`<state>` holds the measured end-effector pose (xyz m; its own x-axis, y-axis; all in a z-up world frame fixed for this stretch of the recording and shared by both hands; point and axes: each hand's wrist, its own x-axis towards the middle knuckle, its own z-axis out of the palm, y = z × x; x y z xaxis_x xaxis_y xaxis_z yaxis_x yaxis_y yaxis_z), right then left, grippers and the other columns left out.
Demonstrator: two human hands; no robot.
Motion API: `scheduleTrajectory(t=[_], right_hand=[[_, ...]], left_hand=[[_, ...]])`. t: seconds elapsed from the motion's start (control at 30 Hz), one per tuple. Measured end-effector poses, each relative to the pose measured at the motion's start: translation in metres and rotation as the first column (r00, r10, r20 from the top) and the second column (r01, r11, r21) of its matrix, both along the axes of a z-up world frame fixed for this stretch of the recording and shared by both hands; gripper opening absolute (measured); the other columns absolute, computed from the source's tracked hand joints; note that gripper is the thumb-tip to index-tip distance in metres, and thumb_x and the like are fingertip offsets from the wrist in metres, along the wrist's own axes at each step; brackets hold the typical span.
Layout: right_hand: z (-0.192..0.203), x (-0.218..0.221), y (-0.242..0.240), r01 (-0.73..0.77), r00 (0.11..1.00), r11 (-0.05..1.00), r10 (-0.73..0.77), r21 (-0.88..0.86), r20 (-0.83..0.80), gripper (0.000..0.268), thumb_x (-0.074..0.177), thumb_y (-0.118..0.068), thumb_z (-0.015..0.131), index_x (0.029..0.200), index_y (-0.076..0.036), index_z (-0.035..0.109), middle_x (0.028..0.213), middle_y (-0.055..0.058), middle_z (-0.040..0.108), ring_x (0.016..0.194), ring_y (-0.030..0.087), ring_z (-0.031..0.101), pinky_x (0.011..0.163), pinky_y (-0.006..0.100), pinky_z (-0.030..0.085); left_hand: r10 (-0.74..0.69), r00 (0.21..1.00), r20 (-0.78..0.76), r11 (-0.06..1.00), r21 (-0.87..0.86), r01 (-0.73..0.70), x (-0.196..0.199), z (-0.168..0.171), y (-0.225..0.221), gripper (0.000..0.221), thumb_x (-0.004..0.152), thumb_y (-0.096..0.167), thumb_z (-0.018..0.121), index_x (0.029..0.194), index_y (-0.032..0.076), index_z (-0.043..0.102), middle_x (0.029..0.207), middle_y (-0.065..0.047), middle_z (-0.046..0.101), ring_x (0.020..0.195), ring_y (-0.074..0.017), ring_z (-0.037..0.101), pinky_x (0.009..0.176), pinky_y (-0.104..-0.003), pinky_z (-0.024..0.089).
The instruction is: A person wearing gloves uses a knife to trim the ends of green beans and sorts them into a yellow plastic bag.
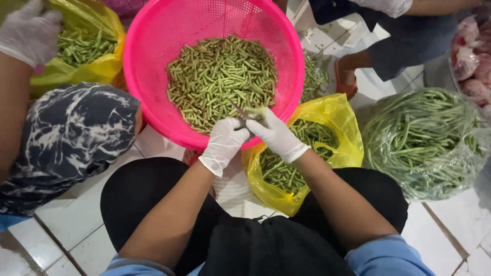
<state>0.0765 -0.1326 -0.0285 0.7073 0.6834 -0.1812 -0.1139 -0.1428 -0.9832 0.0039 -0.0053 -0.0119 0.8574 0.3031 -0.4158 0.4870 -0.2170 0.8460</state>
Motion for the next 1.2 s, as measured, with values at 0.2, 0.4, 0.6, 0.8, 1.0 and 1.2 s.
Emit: scheduleTrajectory(t=[0.2, 0.4, 0.6, 0.8, 1.0, 1.2], right_hand=[[0.063, 0.003, -0.01, 0.004, 0.999, 0.988, -0.01, -0.155, -0.034, 0.038, 0.092, -0.024, 0.054, 0.128, -0.011, 0.05, 0.079, 0.001, 0.061, 0.062, 0.003, 0.048, 0.054, 0.019, 0.041], [0.133, 0.006, -0.086, 0.382, 0.923, 0.909, -0.365, 0.168, -0.125, 0.033, 0.094, -0.018, 0.05, 0.124, -0.008, 0.045, 0.057, -0.002, 0.038, 0.045, 0.005, 0.034, 0.039, 0.015, 0.026], [0.164, -0.014, -0.212, 0.512, 0.859, 0.788, -0.456, 0.343, -0.233, 0.059, 0.081, -0.049, 0.068, 0.121, -0.007, 0.053, 0.057, -0.008, 0.034, 0.045, 0.003, 0.027, 0.046, 0.019, 0.021], [0.145, -0.036, -0.298, 0.773, 0.634, 0.548, -0.679, 0.32, -0.371, 0.042, 0.073, -0.053, 0.07, 0.099, -0.02, 0.062, 0.058, -0.009, 0.031, 0.044, 0.006, 0.022, 0.047, 0.022, 0.018], [0.118, -0.055, -0.328, 0.851, 0.524, 0.462, -0.718, 0.25, -0.458, 0.046, 0.081, -0.049, 0.059, 0.106, -0.01, 0.055, 0.06, -0.005, 0.03, 0.047, 0.007, 0.023, 0.047, 0.021, 0.019], [0.118, -0.069, -0.337, 0.834, 0.551, 0.474, -0.717, 0.281, -0.426, 0.05, 0.086, -0.045, 0.059, 0.114, -0.005, 0.056, 0.062, -0.002, 0.037, 0.05, 0.009, 0.031, 0.051, 0.022, 0.024]], left_hand=[[-0.165, 0.982, -0.088, 0.974, 0.141, 0.177, 0.018, -0.05, 0.008, 0.027, 0.078, 0.03, 0.063, 0.104, 0.028, 0.069, 0.106, 0.003, 0.068, 0.109, -0.018, 0.058, 0.097, -0.034, 0.045], [-0.426, 0.896, -0.122, 0.904, -0.008, 0.428, 0.009, -0.001, -0.038, 0.032, 0.079, 0.023, 0.055, 0.108, 0.027, 0.068, 0.113, -0.006, 0.066, 0.116, -0.0286, 0.054, 0.1, -0.039, 0.043], [-0.474, 0.879, -0.055, 0.878, 0.046, 0.477, 0.028, -0.009, -0.063, 0.032, 0.08, 0.021, 0.056, 0.11, 0.019, 0.067, 0.111, 0.001, 0.067, 0.097, -0.0144, 0.063, 0.088, -0.026, 0.045], [-0.709, 0.697, -0.105, 0.662, 0.24, 0.71, 0.056, -0.051, -0.126, 0.058, 0.078, 0.043, 0.055, 0.129, 0.015, 0.052, 0.127, -0.015, 0.054, 0.119, -0.0337, 0.049, 0.101, -0.04, 0.035], [-0.81, 0.576, -0.11, 0.439, 0.537, 0.72, 0.039, -0.132, -0.278, 0.093, 0.073, 0.062, 0.054, 0.141, 0.007, 0.024, 0.144, -0.025, 0.027, 0.122, -0.0376, 0.041, 0.097, -0.043, 0.036], [-0.874, 0.188, -0.448, -0.01, 0.403, 0.915, -0.014, -0.107, -0.333, 0.093, 0.075, 0.069, 0.055, 0.135, 0.002, 0.032, 0.124, -0.014, 0.045, 0.111, -0.0285, 0.048, 0.087, -0.041, 0.041]])
